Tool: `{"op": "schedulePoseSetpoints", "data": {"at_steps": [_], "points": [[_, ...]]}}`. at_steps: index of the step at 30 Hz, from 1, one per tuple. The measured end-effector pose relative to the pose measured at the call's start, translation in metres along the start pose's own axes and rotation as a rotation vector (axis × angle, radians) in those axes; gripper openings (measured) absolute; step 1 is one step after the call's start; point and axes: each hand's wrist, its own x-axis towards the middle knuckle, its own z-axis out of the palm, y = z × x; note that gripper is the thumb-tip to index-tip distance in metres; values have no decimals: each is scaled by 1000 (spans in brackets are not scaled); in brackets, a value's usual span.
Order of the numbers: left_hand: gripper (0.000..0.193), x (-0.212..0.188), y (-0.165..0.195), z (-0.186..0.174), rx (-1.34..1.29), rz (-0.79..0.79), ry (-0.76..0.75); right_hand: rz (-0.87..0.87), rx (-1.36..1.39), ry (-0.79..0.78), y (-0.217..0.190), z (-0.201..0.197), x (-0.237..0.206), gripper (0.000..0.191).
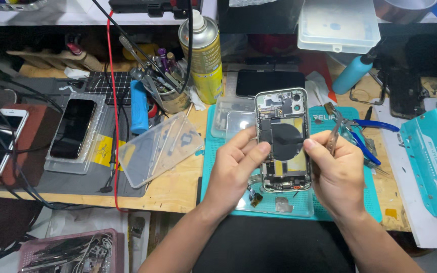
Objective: The person repairs a disassembled smartphone at a workbench. They use a screwdriver to remove and tighten screws inside the phone frame, pick up small metal components from the mat, position them in the phone body, and use tweezers to handle and press parts into place.
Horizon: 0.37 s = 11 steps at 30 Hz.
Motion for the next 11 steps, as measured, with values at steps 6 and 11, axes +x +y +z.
{"op": "schedulePoseSetpoints", "data": {"at_steps": [6,11], "points": [[36,-13,-12,14,-81,14,54,-294,-12,37,17,2,-10,3],[33,-43,-8,41,-74,21,78,-420,-88,28,29,-10,-17,4]]}}
